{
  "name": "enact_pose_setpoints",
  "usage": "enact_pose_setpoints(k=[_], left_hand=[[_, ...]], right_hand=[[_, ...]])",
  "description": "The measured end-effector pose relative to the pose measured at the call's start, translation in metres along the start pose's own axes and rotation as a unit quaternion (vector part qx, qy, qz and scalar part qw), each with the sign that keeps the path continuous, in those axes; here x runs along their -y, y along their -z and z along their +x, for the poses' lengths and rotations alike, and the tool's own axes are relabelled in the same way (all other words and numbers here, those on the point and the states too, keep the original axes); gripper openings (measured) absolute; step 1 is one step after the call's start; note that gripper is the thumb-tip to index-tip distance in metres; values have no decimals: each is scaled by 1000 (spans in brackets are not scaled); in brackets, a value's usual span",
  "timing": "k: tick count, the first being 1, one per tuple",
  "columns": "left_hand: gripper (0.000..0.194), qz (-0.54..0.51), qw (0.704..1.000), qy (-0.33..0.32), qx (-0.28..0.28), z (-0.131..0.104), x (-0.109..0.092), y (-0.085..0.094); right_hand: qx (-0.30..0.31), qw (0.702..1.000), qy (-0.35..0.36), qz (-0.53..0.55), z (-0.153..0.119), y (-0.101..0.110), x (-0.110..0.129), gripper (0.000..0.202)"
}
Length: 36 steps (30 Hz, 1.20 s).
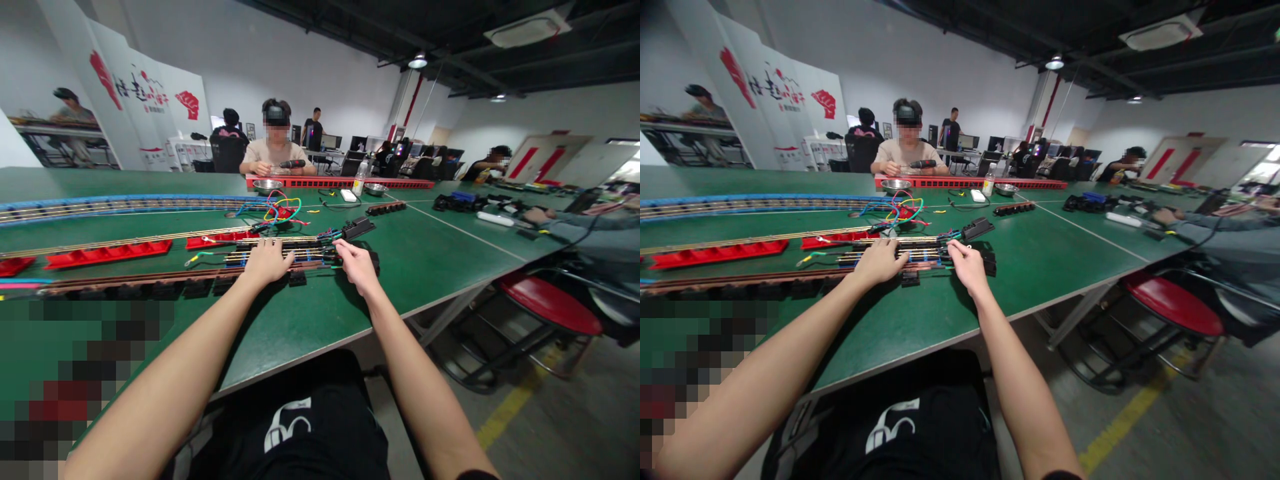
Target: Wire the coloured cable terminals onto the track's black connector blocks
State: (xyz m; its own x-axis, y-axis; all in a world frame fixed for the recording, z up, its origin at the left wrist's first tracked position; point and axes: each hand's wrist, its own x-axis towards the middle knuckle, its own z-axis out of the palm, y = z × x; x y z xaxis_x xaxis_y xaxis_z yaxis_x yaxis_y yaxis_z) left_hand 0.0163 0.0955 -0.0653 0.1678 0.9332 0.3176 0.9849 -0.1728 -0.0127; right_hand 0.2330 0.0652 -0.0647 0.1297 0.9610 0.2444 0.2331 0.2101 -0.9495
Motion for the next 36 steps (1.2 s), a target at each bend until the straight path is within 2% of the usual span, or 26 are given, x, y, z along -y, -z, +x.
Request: enact_pose_setpoints(k=[4,9,14,18,24,36], left_hand=[[57,-9,1000,5,-2,0,-1,1],[57,-10,1000,9,-4,-1,-1,2],[58,-21,1000,10,1,-2,-2,4],[57,-17,1000,11,0,-2,-2,4],[58,-15,1000,5,-7,-1,-1,2],[59,-17,1000,4,2,-1,-2,3]], right_hand=[[-3,990,86,-108,1,1,-4,41],[25,964,136,-228,-7,1,-2,37],[37,920,134,-366,-13,0,2,37],[44,891,127,-434,-15,-3,4,41],[44,865,133,-482,-17,-5,3,41],[66,850,123,-507,-19,-4,8,42]])
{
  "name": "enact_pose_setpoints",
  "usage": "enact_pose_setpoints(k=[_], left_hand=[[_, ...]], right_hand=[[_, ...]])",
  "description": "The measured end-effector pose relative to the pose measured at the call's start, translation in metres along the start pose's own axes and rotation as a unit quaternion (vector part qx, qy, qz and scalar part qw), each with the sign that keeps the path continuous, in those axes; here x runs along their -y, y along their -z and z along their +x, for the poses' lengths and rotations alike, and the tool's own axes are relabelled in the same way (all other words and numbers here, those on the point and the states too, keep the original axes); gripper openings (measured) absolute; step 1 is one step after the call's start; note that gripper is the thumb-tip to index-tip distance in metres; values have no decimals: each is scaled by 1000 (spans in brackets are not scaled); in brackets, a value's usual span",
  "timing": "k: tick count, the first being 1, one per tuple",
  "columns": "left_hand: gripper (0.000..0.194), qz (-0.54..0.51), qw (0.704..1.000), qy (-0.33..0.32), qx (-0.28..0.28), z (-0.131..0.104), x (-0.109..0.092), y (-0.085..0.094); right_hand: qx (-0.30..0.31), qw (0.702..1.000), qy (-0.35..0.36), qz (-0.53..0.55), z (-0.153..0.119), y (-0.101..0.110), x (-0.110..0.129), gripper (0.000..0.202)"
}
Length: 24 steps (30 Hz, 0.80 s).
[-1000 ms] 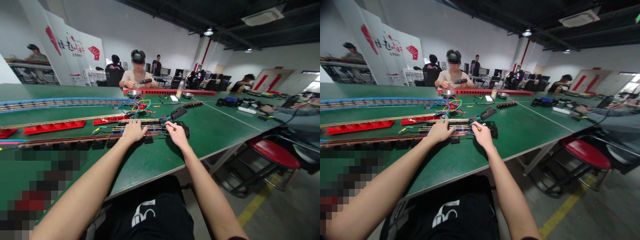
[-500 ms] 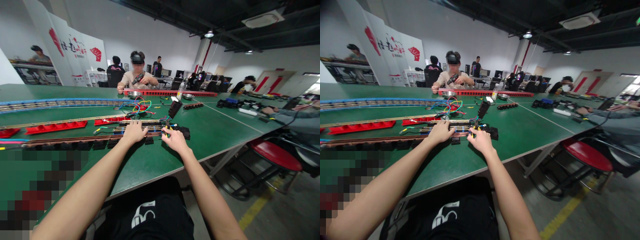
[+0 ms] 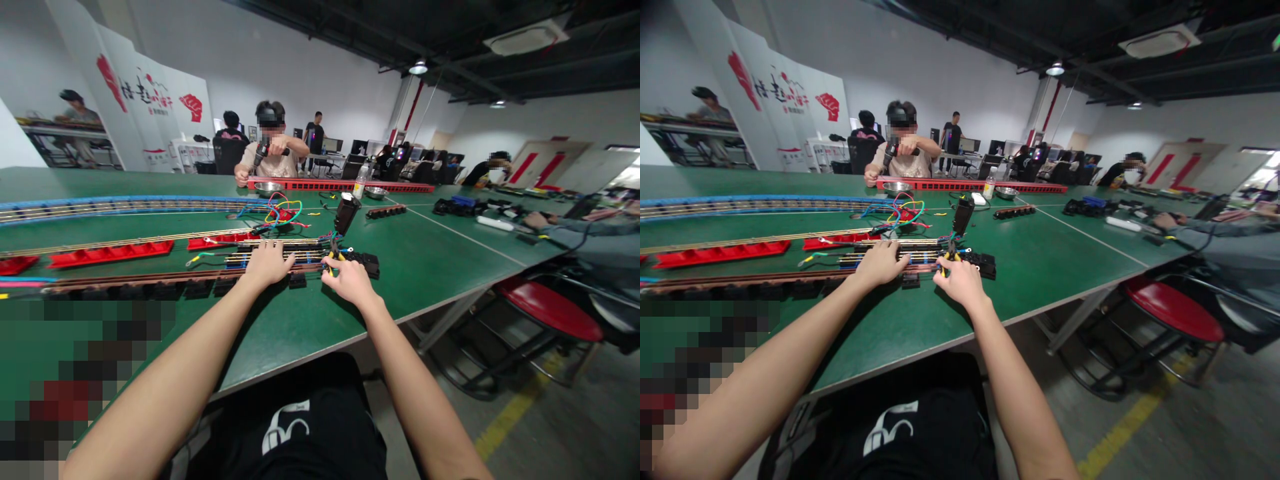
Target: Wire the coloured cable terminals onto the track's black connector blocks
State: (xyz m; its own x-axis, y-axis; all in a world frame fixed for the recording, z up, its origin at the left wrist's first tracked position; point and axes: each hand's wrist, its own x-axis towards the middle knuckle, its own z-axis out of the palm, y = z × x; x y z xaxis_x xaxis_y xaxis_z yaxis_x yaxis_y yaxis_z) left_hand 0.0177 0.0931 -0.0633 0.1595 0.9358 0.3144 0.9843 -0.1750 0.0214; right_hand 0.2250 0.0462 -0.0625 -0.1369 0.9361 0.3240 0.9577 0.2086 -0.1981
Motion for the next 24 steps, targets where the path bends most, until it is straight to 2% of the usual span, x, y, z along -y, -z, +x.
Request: enact_pose_setpoints(k=[12,17,24], left_hand=[[59,1,1000,-3,-3,2,2,-3],[59,-4,1000,-7,0,2,2,-3],[56,5,1000,-6,-10,1,2,-3]], right_hand=[[-24,1000,-1,10,-2,-6,0,42],[-37,998,13,51,-2,-7,-4,45],[-67,989,16,132,-1,-5,-3,40]])
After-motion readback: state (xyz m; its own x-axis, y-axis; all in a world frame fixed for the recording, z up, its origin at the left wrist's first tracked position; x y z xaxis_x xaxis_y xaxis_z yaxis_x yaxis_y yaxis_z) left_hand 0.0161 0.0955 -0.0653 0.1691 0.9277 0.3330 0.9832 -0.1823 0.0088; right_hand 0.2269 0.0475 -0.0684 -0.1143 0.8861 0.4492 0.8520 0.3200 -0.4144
